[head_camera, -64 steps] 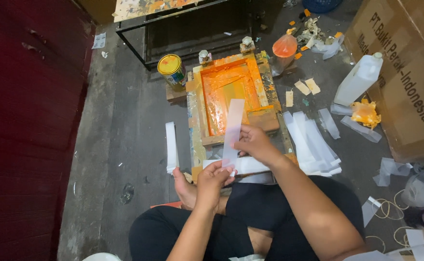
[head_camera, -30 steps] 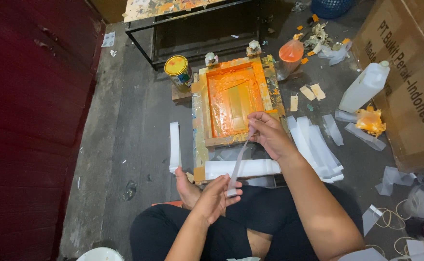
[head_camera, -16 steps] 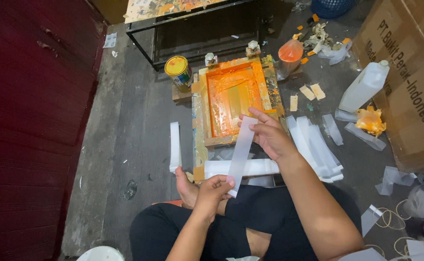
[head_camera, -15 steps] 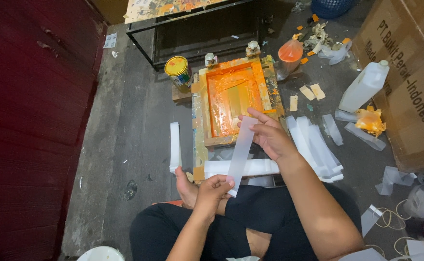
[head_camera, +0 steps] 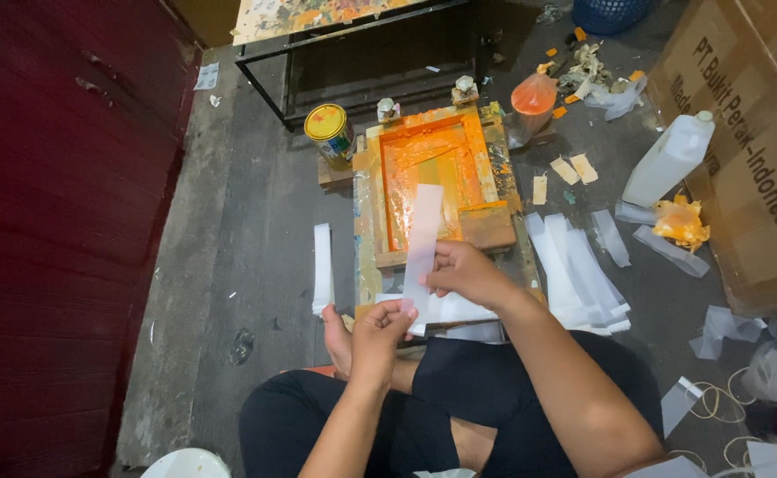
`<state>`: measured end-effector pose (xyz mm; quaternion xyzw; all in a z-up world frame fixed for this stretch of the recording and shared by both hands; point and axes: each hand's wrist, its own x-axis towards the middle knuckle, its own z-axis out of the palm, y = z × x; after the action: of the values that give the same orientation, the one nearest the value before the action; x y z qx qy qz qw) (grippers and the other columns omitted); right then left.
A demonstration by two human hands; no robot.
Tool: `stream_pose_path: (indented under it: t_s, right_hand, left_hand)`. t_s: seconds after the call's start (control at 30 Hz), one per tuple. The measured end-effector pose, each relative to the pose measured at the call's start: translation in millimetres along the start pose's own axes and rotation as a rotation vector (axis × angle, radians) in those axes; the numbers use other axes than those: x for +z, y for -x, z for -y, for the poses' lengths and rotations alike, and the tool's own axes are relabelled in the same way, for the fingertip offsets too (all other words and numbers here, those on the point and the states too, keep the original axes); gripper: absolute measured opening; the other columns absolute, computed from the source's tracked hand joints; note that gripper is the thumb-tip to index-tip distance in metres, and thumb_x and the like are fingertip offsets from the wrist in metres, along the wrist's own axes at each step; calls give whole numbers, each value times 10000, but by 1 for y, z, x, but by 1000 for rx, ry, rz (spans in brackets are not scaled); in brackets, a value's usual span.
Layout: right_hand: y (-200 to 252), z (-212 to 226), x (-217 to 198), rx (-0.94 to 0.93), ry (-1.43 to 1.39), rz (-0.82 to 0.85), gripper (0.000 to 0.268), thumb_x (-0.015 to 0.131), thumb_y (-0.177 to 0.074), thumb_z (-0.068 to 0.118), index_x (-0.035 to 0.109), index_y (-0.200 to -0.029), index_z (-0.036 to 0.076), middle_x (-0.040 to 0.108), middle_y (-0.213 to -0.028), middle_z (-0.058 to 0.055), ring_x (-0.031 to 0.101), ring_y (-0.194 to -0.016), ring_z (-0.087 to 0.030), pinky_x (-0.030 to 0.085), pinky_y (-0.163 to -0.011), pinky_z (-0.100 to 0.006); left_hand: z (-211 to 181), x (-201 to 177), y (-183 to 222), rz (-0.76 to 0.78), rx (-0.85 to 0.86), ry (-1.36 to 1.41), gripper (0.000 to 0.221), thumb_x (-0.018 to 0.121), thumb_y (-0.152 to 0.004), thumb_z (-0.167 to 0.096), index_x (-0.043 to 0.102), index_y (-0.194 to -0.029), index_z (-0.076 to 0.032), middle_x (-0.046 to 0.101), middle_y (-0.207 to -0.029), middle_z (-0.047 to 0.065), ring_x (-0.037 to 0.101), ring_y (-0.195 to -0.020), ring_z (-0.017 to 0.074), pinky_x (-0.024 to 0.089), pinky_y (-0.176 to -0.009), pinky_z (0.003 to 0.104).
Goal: A person prepares a screen printing frame by applying adhesive tape strips to the edges of the mesh and smoothing them down by hand.
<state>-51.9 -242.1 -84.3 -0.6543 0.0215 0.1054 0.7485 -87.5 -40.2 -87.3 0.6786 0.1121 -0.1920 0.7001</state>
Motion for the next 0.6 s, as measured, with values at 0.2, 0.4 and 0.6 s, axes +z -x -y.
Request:
stream_pose_path:
  t_s: [0.2,0.4,0.6]
  right_hand:
    - [8,9,11,32,59,82,366,808,-761,6,731,-1118,-18,720,-761,-121,731,-642,-194,636,-576,-288]
    - [0,-5,-7,25,-54,-77,297,761,-804,19,713,-1095,-17,684,-725,-117,708,-596,-211,625,-528,-292]
    - [1,15,-15,-30,-85,-222,204,715,-875,41,699,-1073,0,679,-714,-74,686,-594,-143,613,-530,-234]
  left_hand:
    - [-24,8,16,-27,-22,22,291,792,-877,-33,726,-1139,73,668,-783,75,608,-608,102,545,-611,200]
    - [-6,2,23,-14,-74,-3,275,811,-861,-35,739,-1112,51,668,-782,69,621,-619,109,555,-612,217]
    - [-7,1,48,22,-120,-34,287,817,-851,-54,737,-1103,59,674,-798,93,652,-606,127,574,-572,212]
